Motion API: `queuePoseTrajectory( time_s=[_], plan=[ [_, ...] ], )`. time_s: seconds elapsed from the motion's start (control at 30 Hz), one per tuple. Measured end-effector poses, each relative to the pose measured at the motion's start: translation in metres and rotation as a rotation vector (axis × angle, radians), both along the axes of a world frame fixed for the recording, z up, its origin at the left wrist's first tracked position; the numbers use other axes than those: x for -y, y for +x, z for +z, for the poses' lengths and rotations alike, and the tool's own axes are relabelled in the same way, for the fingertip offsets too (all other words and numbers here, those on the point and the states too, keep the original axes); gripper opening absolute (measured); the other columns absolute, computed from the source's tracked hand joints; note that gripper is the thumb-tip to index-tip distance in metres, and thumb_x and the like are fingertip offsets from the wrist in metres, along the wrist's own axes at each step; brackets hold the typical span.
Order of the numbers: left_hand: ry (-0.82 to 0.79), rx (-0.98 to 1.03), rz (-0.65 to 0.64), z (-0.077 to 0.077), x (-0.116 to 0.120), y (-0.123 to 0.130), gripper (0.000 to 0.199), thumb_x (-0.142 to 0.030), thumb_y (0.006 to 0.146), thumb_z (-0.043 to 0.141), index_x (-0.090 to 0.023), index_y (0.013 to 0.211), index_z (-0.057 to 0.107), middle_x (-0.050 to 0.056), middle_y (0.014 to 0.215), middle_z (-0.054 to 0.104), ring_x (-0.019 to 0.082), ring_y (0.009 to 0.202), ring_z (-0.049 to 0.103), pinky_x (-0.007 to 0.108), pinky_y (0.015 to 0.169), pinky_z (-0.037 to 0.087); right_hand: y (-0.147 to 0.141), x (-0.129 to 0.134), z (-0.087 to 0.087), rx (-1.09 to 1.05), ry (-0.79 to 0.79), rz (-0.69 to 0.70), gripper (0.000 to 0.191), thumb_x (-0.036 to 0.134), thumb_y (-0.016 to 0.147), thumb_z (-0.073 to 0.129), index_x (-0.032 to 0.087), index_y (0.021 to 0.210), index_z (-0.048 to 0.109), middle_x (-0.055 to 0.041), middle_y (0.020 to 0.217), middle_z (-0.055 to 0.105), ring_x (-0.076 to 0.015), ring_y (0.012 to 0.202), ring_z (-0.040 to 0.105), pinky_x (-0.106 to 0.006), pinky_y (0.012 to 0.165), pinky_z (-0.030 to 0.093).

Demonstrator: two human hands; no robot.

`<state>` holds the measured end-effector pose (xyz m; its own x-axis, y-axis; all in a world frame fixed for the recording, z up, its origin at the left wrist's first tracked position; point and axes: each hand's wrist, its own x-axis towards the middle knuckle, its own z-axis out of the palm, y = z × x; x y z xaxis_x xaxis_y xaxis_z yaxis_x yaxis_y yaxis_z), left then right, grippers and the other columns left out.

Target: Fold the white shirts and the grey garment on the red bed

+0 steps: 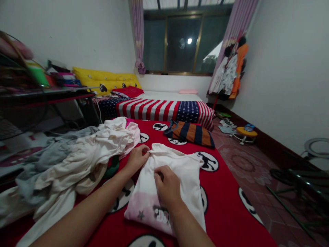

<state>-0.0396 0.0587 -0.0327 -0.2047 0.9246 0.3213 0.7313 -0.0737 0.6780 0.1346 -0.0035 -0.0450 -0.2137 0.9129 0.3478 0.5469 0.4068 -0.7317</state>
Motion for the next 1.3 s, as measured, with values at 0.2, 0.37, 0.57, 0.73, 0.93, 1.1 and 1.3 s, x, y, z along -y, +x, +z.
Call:
queuePoseTrajectory(
  time_s=[0.2, 0.37, 0.57, 0.73, 0.93, 1.1, 1.3],
  plan=[
    [0.118, -0.167, -0.025, -0.003, -0.002, -0.01, 0.011, -0.014, 0.077, 0.058, -0.017, 0.085, 0.065, 0.007, 0.086, 0.068, 0.02, 0.079, 0.062, 0.03, 0.075, 0.045, -0.003, -0.001, -0.001, 0.007, -0.001, 0.011, 0.014, 0.018, 0.08, 0.053, 0.022, 0.082, 0.066, 0.0006, 0.08, 0.065, -0.0144, 0.073, 0.059, -0.025, 0.068, 0.041],
    [0.099, -0.122, -0.127, -0.008, -0.001, -0.019, 0.014, -0.013, 0.078, 0.055, -0.018, 0.077, 0.068, 0.006, 0.081, 0.067, 0.021, 0.081, 0.059, 0.032, 0.079, 0.042, -0.002, -0.001, 0.0, 0.009, -0.009, 0.015, 0.014, 0.018, 0.081, 0.053, 0.023, 0.083, 0.066, 0.0008, 0.081, 0.064, -0.0146, 0.073, 0.058, -0.025, 0.067, 0.04],
    [-0.149, 0.793, -0.249, -0.007, -0.007, -0.025, 0.009, -0.025, 0.074, 0.063, -0.017, 0.071, 0.061, -0.001, 0.063, 0.058, 0.012, 0.057, 0.053, 0.021, 0.053, 0.039, -0.002, -0.002, 0.0, 0.003, -0.031, 0.012, 0.012, 0.018, 0.081, 0.055, 0.023, 0.083, 0.065, 0.0024, 0.081, 0.064, -0.0136, 0.073, 0.057, -0.025, 0.069, 0.039],
    [-0.211, 1.259, -0.361, 0.0, -0.007, -0.024, 0.02, -0.028, 0.072, 0.07, -0.016, 0.085, 0.059, -0.001, 0.071, 0.06, 0.009, 0.058, 0.057, 0.018, 0.052, 0.044, -0.002, -0.002, 0.0, 0.002, -0.034, 0.024, 0.012, 0.018, 0.082, 0.055, 0.024, 0.084, 0.065, 0.0024, 0.083, 0.063, -0.0141, 0.077, 0.058, -0.025, 0.071, 0.039],
    [-0.14, 1.419, -0.493, -0.003, -0.005, -0.01, 0.04, -0.024, 0.071, 0.074, -0.017, 0.106, 0.057, 0.007, 0.104, 0.065, 0.015, 0.089, 0.064, 0.025, 0.081, 0.049, -0.002, -0.002, 0.001, 0.003, -0.052, 0.015, 0.012, 0.019, 0.082, 0.055, 0.024, 0.085, 0.065, 0.0023, 0.084, 0.064, -0.0143, 0.077, 0.058, -0.026, 0.071, 0.039],
    [-0.02, 0.873, -0.222, -0.009, -0.008, -0.01, 0.051, -0.035, 0.066, 0.077, -0.014, 0.107, 0.057, 0.012, 0.107, 0.063, 0.02, 0.093, 0.063, 0.031, 0.082, 0.049, -0.002, -0.002, -0.001, -0.001, -0.05, 0.017, 0.011, 0.019, 0.081, 0.055, 0.023, 0.084, 0.065, 0.0024, 0.081, 0.064, -0.014, 0.074, 0.057, -0.026, 0.069, 0.039],
    [-0.089, 0.094, -0.08, -0.005, -0.002, -0.011, 0.062, -0.056, 0.072, 0.067, -0.016, 0.119, 0.056, 0.007, 0.078, 0.067, 0.026, 0.079, 0.065, 0.036, 0.074, 0.049, 0.0, -0.006, 0.006, -0.075, -0.099, 0.05, 0.013, 0.02, 0.079, 0.056, 0.022, 0.086, 0.067, 0.0007, 0.081, 0.065, -0.014, 0.071, 0.058, -0.026, 0.066, 0.041]
  ],
)
